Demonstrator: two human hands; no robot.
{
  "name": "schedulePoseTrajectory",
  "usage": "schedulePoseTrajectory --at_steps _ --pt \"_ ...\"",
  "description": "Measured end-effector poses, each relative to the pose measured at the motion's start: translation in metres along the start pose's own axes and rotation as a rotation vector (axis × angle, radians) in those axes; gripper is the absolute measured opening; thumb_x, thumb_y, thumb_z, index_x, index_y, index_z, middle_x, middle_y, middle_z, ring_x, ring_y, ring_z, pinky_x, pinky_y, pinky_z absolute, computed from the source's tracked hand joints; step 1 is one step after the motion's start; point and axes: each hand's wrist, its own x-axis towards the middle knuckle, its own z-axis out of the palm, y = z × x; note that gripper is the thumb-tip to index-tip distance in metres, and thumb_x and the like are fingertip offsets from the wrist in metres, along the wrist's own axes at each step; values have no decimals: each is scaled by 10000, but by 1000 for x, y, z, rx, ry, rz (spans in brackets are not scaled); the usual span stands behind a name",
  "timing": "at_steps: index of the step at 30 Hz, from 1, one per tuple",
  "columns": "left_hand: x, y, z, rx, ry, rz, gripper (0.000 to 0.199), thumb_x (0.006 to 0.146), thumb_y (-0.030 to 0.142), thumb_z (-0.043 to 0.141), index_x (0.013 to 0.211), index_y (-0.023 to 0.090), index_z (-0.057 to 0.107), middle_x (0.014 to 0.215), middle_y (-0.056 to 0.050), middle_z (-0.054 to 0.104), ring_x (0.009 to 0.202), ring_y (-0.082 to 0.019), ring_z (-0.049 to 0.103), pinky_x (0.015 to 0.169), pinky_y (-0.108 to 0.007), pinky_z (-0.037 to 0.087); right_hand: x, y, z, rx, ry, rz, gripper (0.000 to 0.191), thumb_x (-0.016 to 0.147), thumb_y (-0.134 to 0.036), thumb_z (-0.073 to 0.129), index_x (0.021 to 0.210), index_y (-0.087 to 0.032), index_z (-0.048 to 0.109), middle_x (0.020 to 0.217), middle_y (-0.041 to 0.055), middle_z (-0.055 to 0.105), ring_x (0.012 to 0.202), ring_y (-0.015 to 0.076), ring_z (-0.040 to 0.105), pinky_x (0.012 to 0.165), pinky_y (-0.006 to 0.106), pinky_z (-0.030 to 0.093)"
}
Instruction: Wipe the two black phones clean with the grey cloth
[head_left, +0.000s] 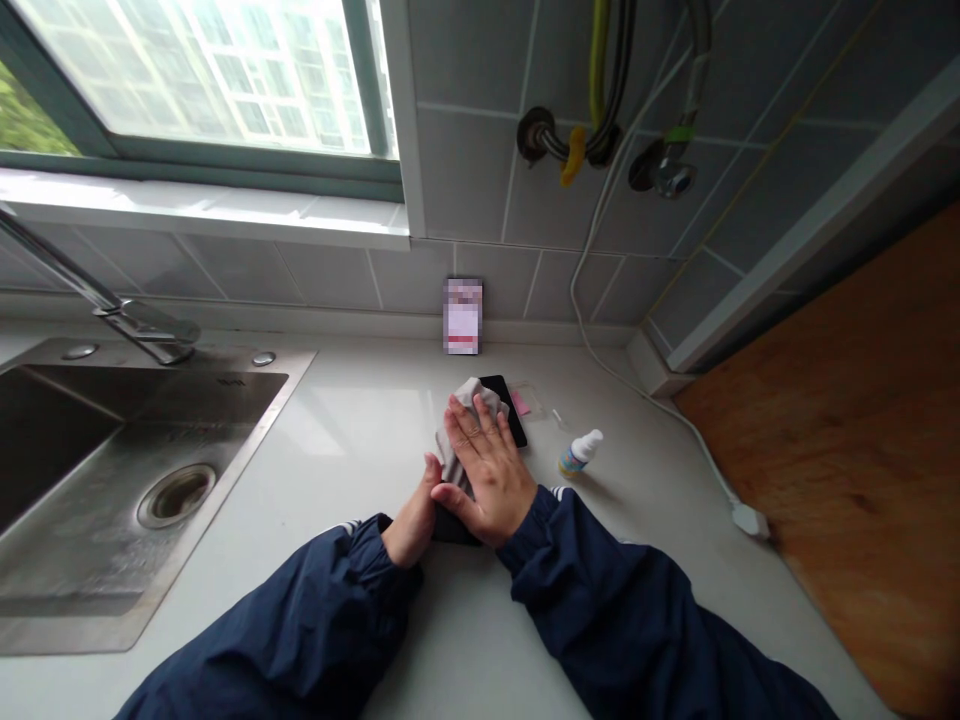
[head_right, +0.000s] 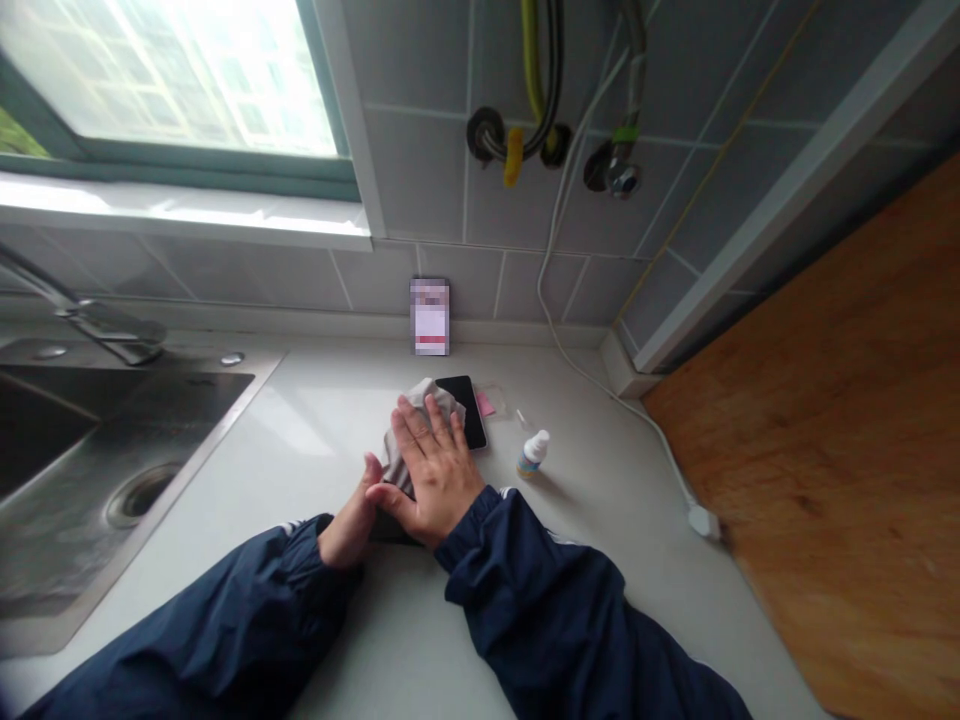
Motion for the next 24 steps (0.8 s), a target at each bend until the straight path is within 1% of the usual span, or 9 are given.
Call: schedulePoseTrajectory --at_steps 3,6,8,11,13,16,20,22,24 --pt "-3 6 7 -102 5 -65 611 963 591 421 1469 257 492 1518 -40 509 1513 -189 216 1254 -333 111 -15 -9 4 32 -56 -23 820 980 -667 317 1592 -142 172 1671 58 101 1545 337 7 1228 609 130" --pt "-8 13 11 -182 4 -152 729 931 676 393 1460 185 497 1416 -120 606 1446 -279 386 1238 -421 211 -40 -23 5 70 -102 -60 877 958 -709 331 1598 -145 129 1667 70 120 1542 353 15 1217 619 173" --pt "-11 18 12 -210 -24 -181 782 900 721 402 1446 172 507 1371 -144 637 1380 -330 478 1209 -471 278 -56 -32 2 79 -114 -63 862 959 -709 332 1600 -170 125 1660 62 158 1540 361 36 1210 654 145" --pt "-11 22 9 -235 -62 -186 791 897 734 382 1449 179 498 1333 -151 660 1301 -353 559 1169 -497 339 -70 -40 -5 82 -132 -87 832 958 -687 381 1591 -181 191 1643 57 229 1538 352 89 1213 647 158" --pt "-10 23 8 -240 -72 -205 790 908 728 358 1461 177 480 1312 -155 672 1267 -355 588 1150 -497 365 -73 -42 -10 65 -137 -99 806 958 -664 410 1579 -179 241 1638 54 245 1537 349 107 1216 637 165" --pt "-8 26 8 -240 -73 -247 810 914 734 314 1472 165 462 1276 -163 691 1219 -359 624 1121 -499 398 -70 -41 -16 36 -138 -133 750 974 -599 421 1566 -158 283 1643 53 223 1539 346 90 1221 619 163" --pt "-9 31 9 -230 -55 -284 857 903 752 293 1461 126 469 1202 -185 721 1132 -369 673 1077 -505 440 -61 -36 -25 67 -129 -305 601 987 -393 436 1513 -105 394 1625 79 279 1542 312 105 1238 541 193" --pt "-9 31 10 -234 -43 -275 845 912 740 290 1460 123 469 1182 -182 729 1111 -360 685 1068 -496 451 -58 -32 -27 73 -151 -334 602 999 -409 429 1499 -75 408 1617 111 290 1536 300 148 1236 505 230" --pt "-9 31 10 -251 -33 -245 804 937 707 276 1470 134 457 1187 -171 727 1115 -345 686 1069 -483 453 -55 -27 -26 65 -192 -304 632 1017 -452 411 1514 -65 373 1625 129 260 1532 289 175 1231 480 257"
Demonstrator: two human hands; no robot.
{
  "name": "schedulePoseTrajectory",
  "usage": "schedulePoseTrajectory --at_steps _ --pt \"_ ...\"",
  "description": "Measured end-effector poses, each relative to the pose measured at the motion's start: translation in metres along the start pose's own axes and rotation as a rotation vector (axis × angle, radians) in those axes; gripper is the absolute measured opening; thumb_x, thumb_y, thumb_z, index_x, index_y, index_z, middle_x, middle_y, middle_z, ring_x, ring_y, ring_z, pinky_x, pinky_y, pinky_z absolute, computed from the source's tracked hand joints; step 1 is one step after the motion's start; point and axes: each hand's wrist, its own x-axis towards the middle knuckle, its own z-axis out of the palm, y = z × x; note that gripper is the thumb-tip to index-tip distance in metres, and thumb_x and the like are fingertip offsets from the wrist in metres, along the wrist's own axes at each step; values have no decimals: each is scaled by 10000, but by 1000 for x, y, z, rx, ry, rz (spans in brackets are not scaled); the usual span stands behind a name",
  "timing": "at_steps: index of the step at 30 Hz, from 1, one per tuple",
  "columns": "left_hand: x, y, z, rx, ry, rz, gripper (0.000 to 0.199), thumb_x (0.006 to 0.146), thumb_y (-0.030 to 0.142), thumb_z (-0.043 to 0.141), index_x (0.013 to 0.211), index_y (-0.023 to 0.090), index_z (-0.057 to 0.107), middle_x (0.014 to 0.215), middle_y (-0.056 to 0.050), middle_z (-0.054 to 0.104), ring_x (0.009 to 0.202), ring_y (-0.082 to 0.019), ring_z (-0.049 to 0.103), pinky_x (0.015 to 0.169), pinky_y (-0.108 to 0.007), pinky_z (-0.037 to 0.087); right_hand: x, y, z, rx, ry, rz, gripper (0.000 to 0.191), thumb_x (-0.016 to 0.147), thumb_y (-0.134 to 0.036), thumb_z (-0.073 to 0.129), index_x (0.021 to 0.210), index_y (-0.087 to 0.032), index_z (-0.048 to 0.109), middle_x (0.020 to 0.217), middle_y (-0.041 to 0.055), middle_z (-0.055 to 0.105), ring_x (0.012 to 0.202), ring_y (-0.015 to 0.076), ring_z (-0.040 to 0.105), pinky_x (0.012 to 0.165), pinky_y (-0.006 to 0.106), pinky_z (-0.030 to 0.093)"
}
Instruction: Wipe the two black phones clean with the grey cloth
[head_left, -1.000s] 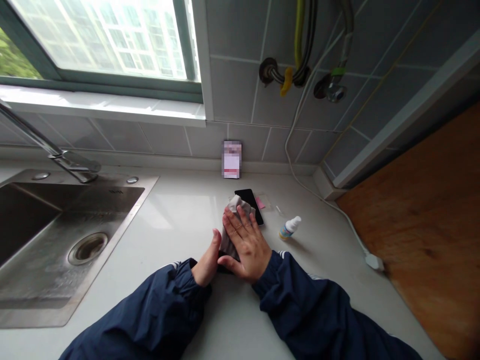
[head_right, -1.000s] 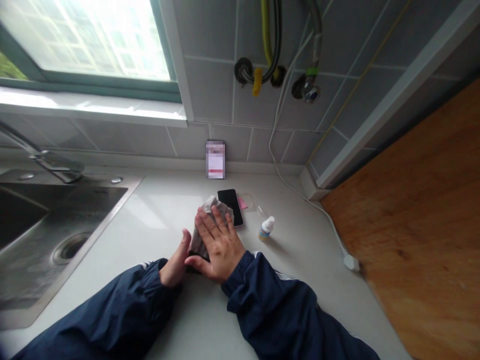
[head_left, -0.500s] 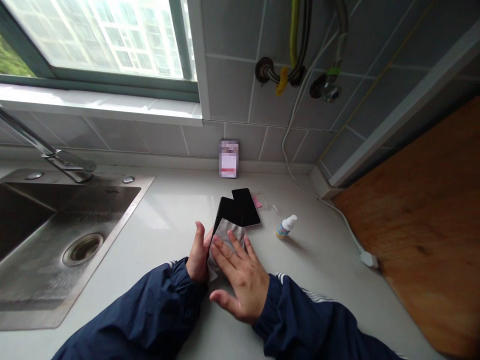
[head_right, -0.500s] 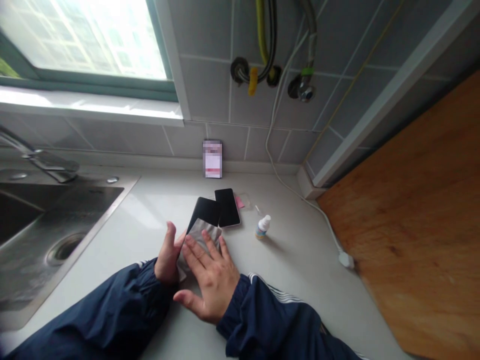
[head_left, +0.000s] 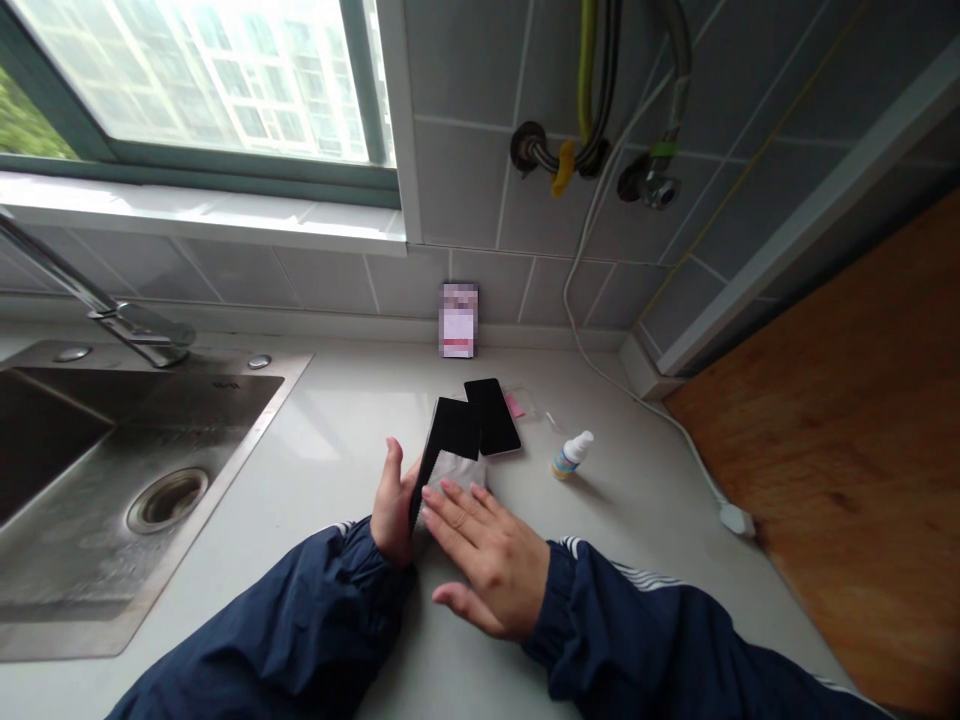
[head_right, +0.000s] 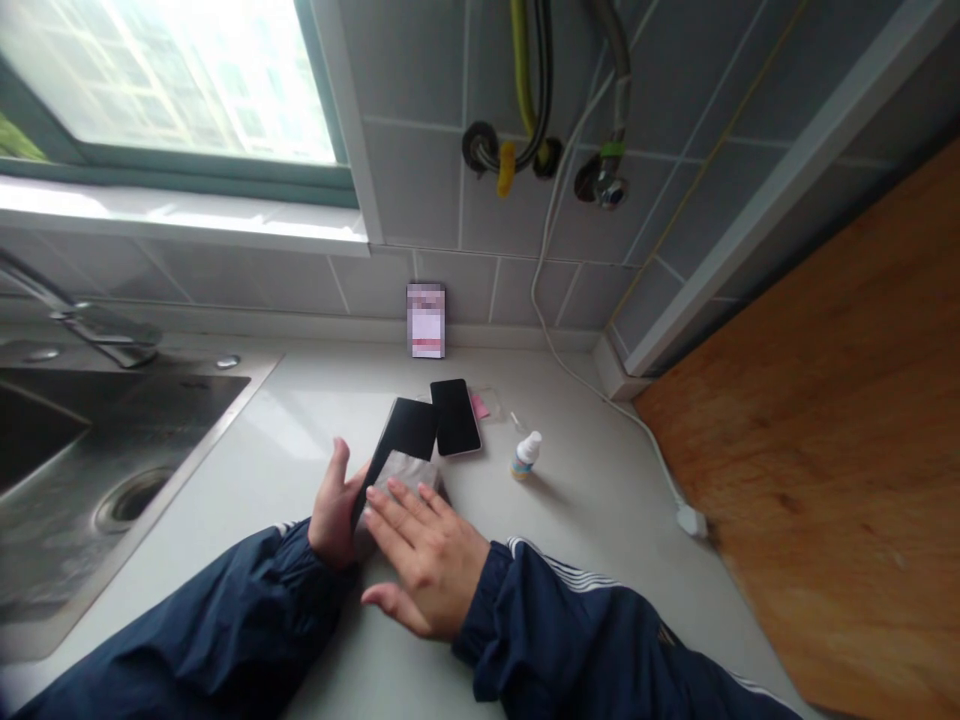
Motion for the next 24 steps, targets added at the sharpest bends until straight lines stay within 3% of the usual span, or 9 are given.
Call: schedulePoseTrajectory --at_steps 3,8,13,16,19,24 --pt "1 -3 0 -7 -10 22 760 964 662 269 1492 140 428 1225 -171 710 1147 -332 672 1084 -474 442 2 10 5 14 -16 41 629 1025 -435 393 1539 -81 324 1641 117 211 1536 274 162 1235 473 251" --pt "6 -11 -3 -10 -35 31 759 968 648 301 1531 144 373 1338 -174 651 1267 -314 595 1151 -449 373 21 25 12 -10 65 117 663 1010 -436 426 1550 -75 294 1646 125 192 1541 268 141 1239 483 239" --pt "12 -15 -2 -66 9 202 693 988 600 329 1554 200 336 1489 -103 538 1428 -239 423 1211 -371 270 53 34 12 -27 133 218 598 1003 -362 421 1529 -84 355 1635 120 236 1534 259 179 1236 487 255" --pt "13 -16 0 -96 44 228 658 992 595 326 1542 236 365 1520 -69 506 1464 -220 360 1217 -356 252 64 31 15 -2 159 271 594 996 -339 411 1525 -75 362 1632 115 242 1531 262 191 1234 489 258" --pt "12 -15 1 -132 78 204 680 989 607 314 1540 213 368 1476 -86 554 1441 -226 402 1212 -356 273 63 23 19 30 165 305 597 981 -317 399 1525 -75 362 1636 101 233 1534 261 179 1241 488 235" --pt "7 -8 4 -139 155 81 744 990 614 264 1508 95 392 1275 -173 689 1257 -274 609 1154 -386 385 45 7 21 74 128 311 601 944 -286 414 1519 -111 388 1625 76 279 1526 240 212 1247 473 222"
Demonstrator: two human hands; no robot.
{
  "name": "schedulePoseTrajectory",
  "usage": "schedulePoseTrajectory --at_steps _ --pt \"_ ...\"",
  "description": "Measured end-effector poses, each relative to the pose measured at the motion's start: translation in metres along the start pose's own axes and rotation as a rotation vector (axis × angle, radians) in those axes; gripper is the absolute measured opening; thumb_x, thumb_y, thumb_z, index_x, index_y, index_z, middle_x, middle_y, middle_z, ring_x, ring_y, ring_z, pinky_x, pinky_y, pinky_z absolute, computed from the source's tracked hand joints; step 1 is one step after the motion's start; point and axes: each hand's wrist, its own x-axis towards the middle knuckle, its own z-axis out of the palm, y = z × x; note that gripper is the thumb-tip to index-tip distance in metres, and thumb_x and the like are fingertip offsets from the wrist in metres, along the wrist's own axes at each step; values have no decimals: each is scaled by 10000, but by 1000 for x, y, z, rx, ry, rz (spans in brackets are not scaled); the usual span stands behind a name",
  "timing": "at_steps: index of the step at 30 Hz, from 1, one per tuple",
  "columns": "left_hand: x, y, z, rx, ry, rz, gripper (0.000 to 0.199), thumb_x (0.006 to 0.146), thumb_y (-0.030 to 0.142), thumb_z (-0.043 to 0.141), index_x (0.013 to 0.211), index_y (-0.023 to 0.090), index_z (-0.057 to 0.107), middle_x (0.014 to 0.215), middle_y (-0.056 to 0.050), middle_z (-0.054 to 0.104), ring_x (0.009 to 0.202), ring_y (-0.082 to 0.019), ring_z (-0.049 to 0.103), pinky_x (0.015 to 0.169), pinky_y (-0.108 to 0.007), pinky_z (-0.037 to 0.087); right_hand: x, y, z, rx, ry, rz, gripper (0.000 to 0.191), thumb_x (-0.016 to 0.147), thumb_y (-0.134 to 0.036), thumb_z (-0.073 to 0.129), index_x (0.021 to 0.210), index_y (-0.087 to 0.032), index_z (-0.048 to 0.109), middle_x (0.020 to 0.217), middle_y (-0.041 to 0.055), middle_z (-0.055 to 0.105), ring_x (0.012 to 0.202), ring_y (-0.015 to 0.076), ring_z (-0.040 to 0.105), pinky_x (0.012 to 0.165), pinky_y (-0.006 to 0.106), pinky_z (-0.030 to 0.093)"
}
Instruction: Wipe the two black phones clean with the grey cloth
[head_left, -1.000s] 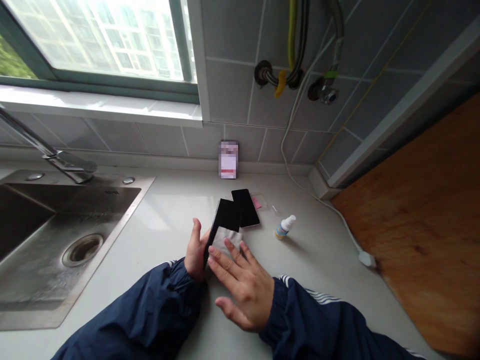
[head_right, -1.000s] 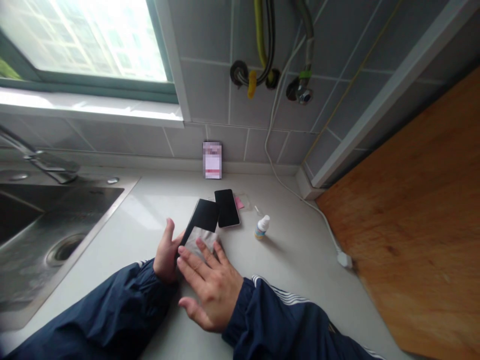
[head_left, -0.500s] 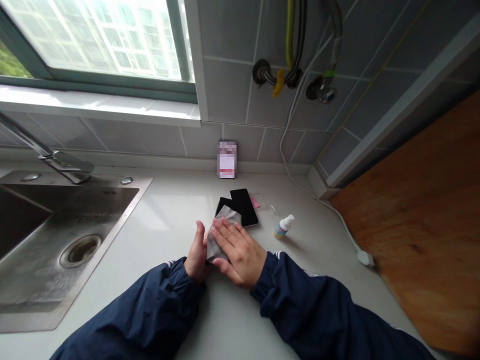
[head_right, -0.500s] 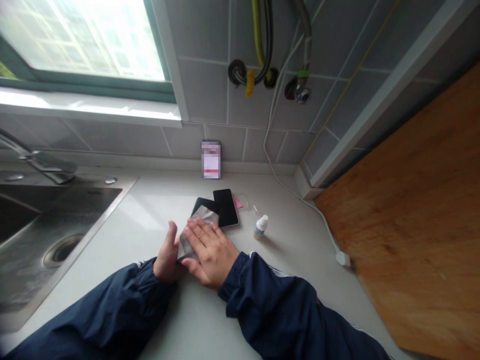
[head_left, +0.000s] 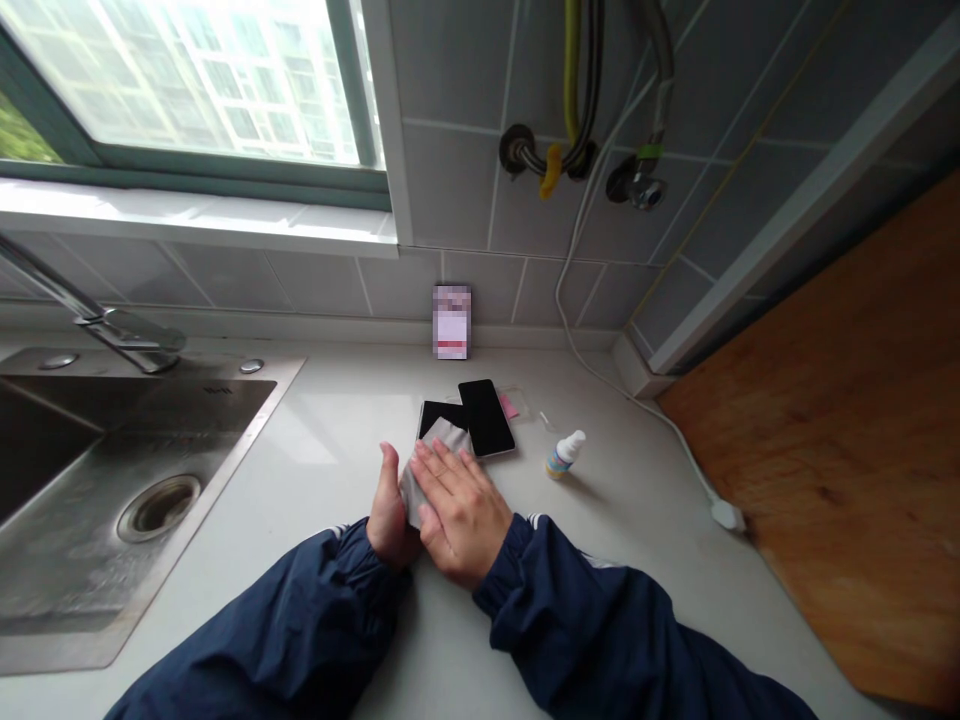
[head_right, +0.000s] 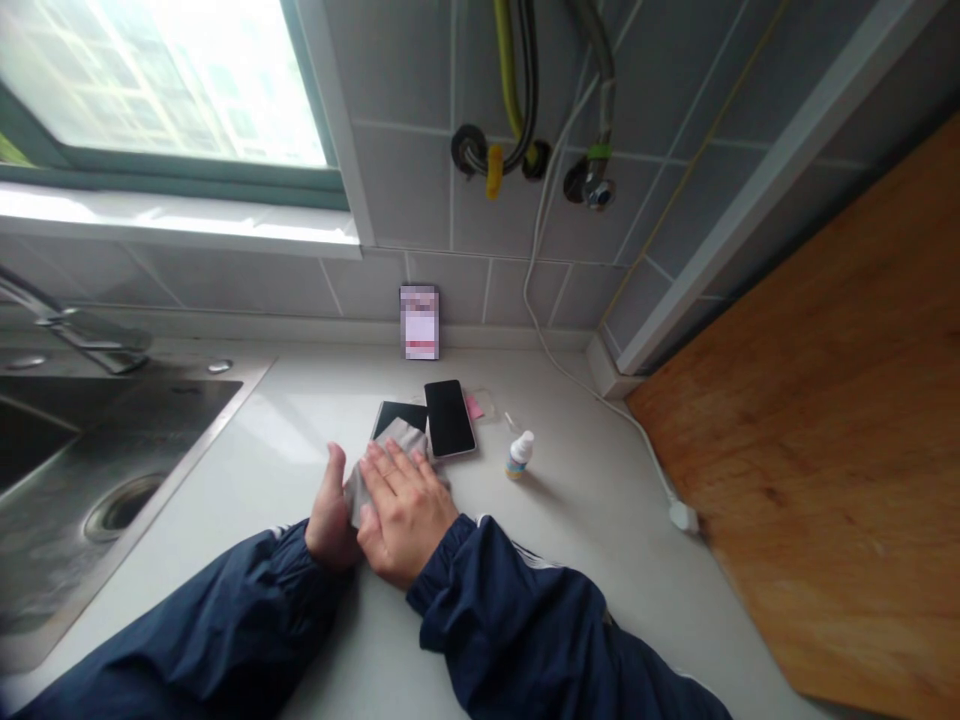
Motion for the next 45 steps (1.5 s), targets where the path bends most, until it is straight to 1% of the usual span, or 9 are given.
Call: schedulePoseTrajectory --at_steps 4,7,15,19,25,30,37,41,45 --pt "-2 8 -1 77 1 -48 792 968 652 276 1400 26 496 1057 -189 760 1097 -304 701 1090 -412 457 -17 -11 -5 25 -40 -29 617 944 -315 433 1525 -116 376 1626 61 278 1527 224 211 1254 443 211" --pt "-1 10 -4 117 -39 0 733 974 642 270 1312 70 580 987 -150 776 1042 -289 723 1066 -415 477 -28 -18 -7 32 -52 -69 638 945 -334 450 1534 -107 355 1640 49 227 1536 218 174 1262 421 191" --pt "-5 2 -1 55 -6 58 644 986 610 311 1048 97 694 1003 -142 766 1163 -273 667 1124 -375 418 -19 -15 -12 18 -57 -56 610 953 -306 439 1531 -125 363 1639 48 226 1538 229 168 1246 465 213" --pt "-3 -2 3 -97 110 93 610 1024 539 265 1313 117 597 1189 -124 734 1325 -213 549 1195 -323 307 4 -7 -9 11 15 -26 553 963 -292 413 1488 -121 442 1621 63 285 1531 219 196 1252 453 187" --pt "4 -10 -2 -147 -118 178 692 980 631 318 1544 232 360 1497 -49 533 1490 -184 302 1229 -312 211 34 3 -4 10 92 30 562 982 -403 441 1471 -127 468 1600 70 339 1516 222 245 1244 442 215" --pt "8 -13 -12 -31 -202 124 718 952 670 341 1537 255 379 1507 -57 520 1465 -249 358 1211 -384 274 46 2 -7 -21 160 130 628 1026 -525 347 1476 -99 451 1600 101 330 1516 247 246 1235 464 233" --pt "-2 -8 -2 65 -168 36 762 966 666 217 1548 195 358 1416 -127 600 1383 -316 475 1152 -444 369 46 5 -11 -47 189 179 657 1031 -536 326 1506 -87 397 1622 85 275 1525 256 217 1237 476 226" --pt "-2 -6 -4 72 -202 -41 783 959 678 187 1539 189 378 1417 -136 598 1396 -338 454 1161 -477 345 40 6 -12 -41 174 176 656 1031 -529 338 1504 -79 401 1618 92 286 1524 261 218 1239 481 228" --pt "3 -9 -8 5 -185 33 756 949 688 288 1525 211 401 1446 -102 579 1438 -291 402 1201 -433 284 27 2 -11 -19 164 138 645 1026 -532 353 1492 -93 427 1611 97 304 1521 265 230 1235 484 243"
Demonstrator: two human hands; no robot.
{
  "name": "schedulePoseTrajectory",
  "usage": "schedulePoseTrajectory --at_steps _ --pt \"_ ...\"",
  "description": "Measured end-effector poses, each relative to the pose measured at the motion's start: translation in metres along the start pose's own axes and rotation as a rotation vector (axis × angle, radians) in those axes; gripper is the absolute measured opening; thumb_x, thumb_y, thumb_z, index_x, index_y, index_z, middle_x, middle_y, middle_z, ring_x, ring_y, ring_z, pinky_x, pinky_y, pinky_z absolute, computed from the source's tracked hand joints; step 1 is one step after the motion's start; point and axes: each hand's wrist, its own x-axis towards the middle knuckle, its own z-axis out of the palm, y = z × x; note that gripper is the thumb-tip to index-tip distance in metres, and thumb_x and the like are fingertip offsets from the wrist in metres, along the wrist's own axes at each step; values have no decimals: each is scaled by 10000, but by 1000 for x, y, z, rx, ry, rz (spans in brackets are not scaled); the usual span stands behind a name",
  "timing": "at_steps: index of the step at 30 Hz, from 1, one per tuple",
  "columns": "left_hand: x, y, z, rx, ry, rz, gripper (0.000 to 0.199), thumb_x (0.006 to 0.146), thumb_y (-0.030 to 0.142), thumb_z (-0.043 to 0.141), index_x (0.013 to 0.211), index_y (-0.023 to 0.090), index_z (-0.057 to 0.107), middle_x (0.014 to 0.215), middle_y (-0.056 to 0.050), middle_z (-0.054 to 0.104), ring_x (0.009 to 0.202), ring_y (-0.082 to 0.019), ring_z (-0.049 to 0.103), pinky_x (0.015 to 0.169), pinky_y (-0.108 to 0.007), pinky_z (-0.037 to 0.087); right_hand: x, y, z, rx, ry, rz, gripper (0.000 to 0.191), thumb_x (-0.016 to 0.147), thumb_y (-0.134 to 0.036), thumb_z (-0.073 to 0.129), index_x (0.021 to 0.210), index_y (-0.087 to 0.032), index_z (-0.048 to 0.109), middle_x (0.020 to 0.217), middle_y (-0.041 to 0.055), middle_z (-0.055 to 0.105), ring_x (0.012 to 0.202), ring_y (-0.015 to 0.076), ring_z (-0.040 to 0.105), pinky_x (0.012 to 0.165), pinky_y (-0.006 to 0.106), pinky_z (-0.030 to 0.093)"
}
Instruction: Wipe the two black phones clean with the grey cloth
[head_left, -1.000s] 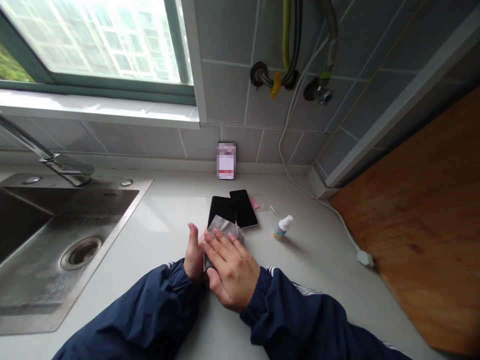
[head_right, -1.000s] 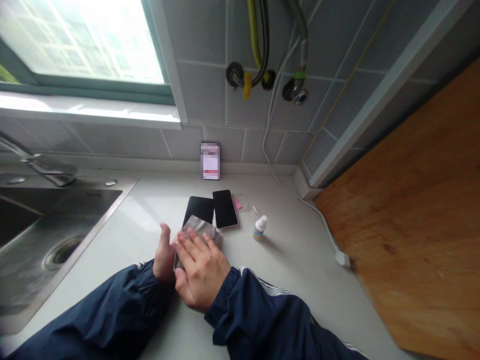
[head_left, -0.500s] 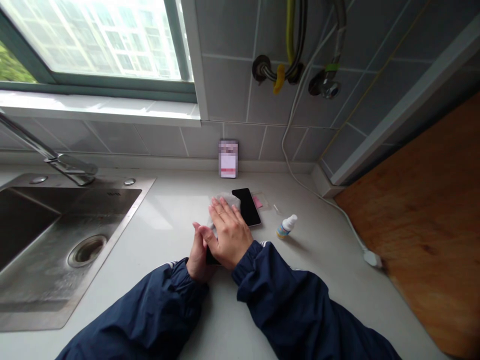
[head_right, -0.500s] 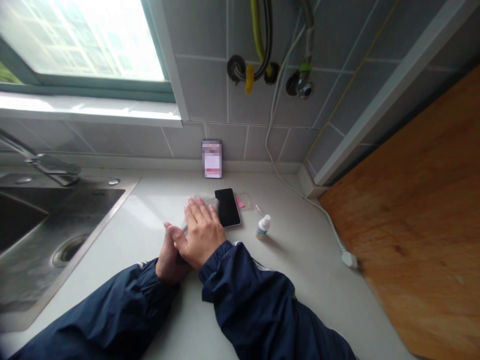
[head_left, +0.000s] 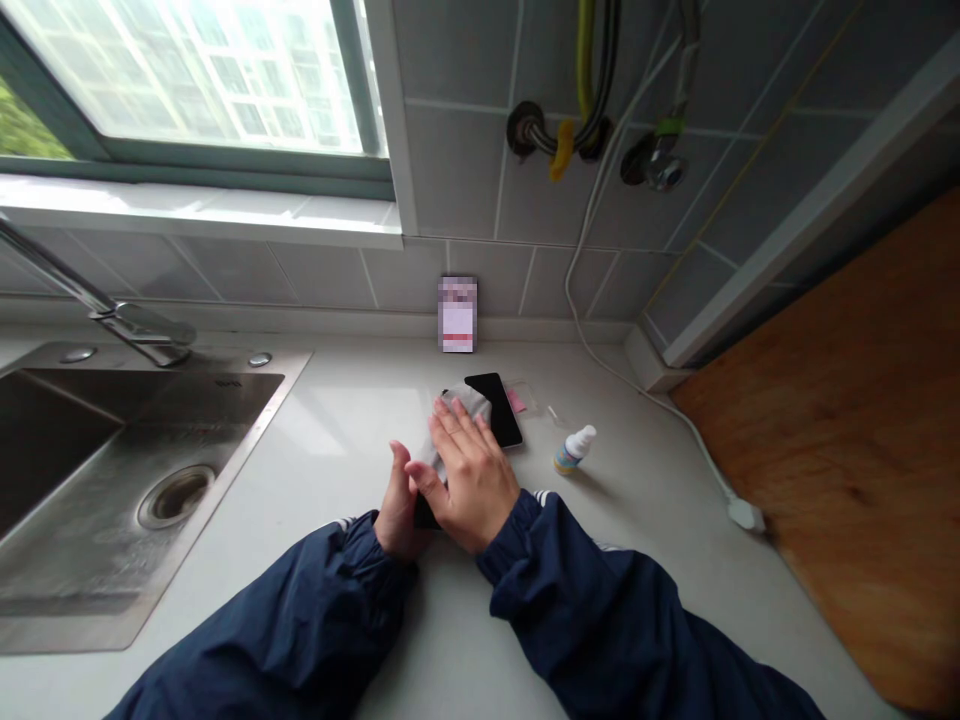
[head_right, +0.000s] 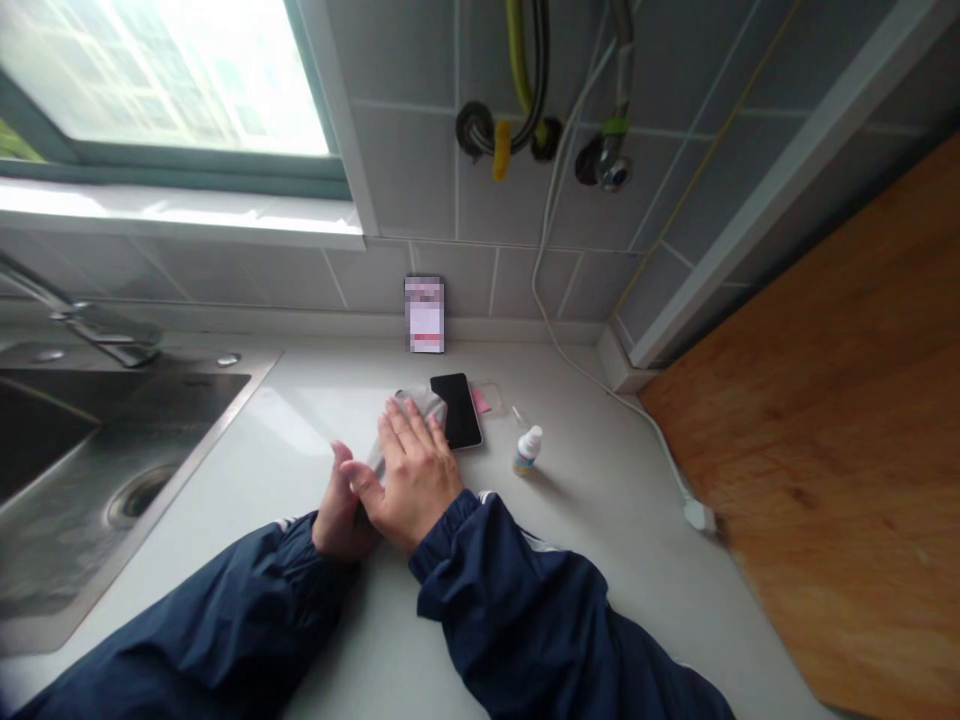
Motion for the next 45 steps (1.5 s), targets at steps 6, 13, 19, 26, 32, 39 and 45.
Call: schedulePoseTrajectory --at_steps 6,13,19,26,32,39,45 --pt "-4 5 7 1 87 -11 759 978 651 243 1369 84 562 1294 -156 680 1374 -266 494 1195 -383 300 -33 -8 -2 39 -73 -51 703 1008 -595 358 1503 -99 412 1617 103 284 1523 281 220 1237 498 241" --pt "-9 13 10 121 72 -16 755 961 673 258 1304 98 607 1107 -154 746 1138 -318 671 1066 -455 463 -70 -18 -2 44 -99 -106 747 986 -640 381 1524 -123 382 1610 93 304 1514 293 247 1226 494 279" --pt "-8 15 4 116 19 -40 782 951 688 261 1432 121 502 1171 -169 724 1108 -343 681 1021 -484 486 -80 -11 -7 39 -69 -155 755 987 -683 258 1491 -154 445 1596 53 346 1510 263 265 1248 484 230" --pt "-6 12 8 78 4 -68 837 948 698 249 1494 84 411 1286 -199 670 1256 -336 594 1119 -467 395 -47 17 -21 -48 -74 -122 710 1015 -613 276 1476 -104 456 1586 108 352 1498 293 291 1206 531 288" --pt "-3 9 3 130 -41 -102 815 931 711 284 1512 153 411 1307 -173 666 1218 -362 618 1085 -517 435 -20 26 -16 -68 -44 -40 702 1022 -602 276 1493 -104 427 1600 100 326 1508 279 266 1205 519 284" --pt "-3 6 -6 144 -104 -140 707 933 686 312 1479 267 474 1278 -123 692 1126 -373 674 976 -532 527 16 22 -9 -41 -70 16 670 1029 -569 319 1498 -100 415 1603 105 314 1511 277 256 1215 524 253" --pt "1 2 -10 121 -55 -125 745 937 678 350 1528 227 398 1375 -132 632 1290 -362 568 1079 -507 455 16 16 -5 -31 -78 -32 646 1028 -562 339 1465 -103 464 1577 108 377 1501 270 282 1241 529 172"
